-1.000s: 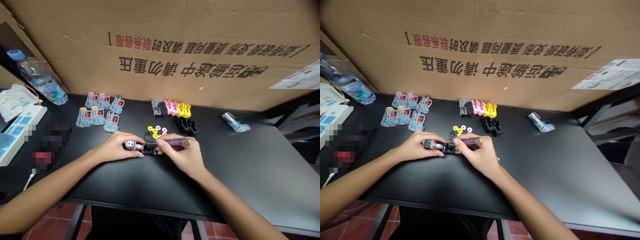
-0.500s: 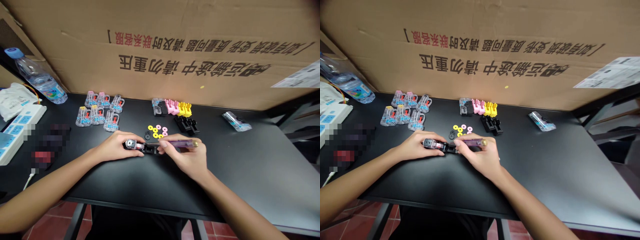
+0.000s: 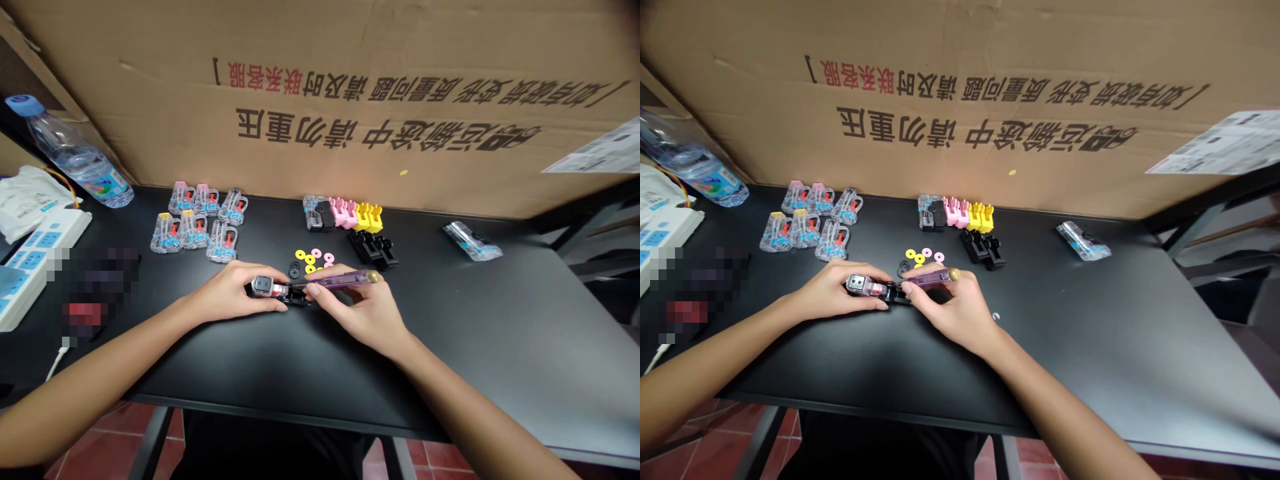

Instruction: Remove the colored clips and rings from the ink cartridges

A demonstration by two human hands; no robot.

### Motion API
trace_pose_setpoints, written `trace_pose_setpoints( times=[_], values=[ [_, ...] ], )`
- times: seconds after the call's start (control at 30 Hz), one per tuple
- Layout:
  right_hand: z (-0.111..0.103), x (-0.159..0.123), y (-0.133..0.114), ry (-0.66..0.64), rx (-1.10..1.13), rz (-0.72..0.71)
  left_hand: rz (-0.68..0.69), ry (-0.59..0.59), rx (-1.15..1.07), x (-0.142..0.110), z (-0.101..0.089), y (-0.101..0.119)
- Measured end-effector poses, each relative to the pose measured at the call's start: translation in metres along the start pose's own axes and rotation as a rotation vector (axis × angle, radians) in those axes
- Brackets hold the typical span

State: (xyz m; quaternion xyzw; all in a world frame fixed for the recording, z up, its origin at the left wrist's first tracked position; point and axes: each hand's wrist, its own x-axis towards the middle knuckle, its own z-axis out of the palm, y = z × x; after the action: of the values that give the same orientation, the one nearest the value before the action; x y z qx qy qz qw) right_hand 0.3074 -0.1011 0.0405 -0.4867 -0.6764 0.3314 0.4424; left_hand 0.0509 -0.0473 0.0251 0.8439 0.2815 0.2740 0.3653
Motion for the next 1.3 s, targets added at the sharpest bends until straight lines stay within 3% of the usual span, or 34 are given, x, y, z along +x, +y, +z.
trace_pose_setpoints(
  times=[0.3,0.57,0.83,1.3],
  values=[
    [0.001,0.002,-0.006,0.058,0.092,0.040,0.010,0.007,0.006,-0.001,0.001,-0.003],
    [-0.004,0.000,-0.010,-0.108,0.044,-0.070,-0.028,0.020,0.011,0.000,0.002,-0.001],
    [-0.006,0.001,-0.008,-0.199,0.031,-0.089,-0.028,0.020,0.025,0.000,0.002,-0.002],
    [0.000,0.000,-0.010,-0.107,-0.019,-0.075,-0.010,0.042,0.048,0.000,0.003,-0.001]
  ],
)
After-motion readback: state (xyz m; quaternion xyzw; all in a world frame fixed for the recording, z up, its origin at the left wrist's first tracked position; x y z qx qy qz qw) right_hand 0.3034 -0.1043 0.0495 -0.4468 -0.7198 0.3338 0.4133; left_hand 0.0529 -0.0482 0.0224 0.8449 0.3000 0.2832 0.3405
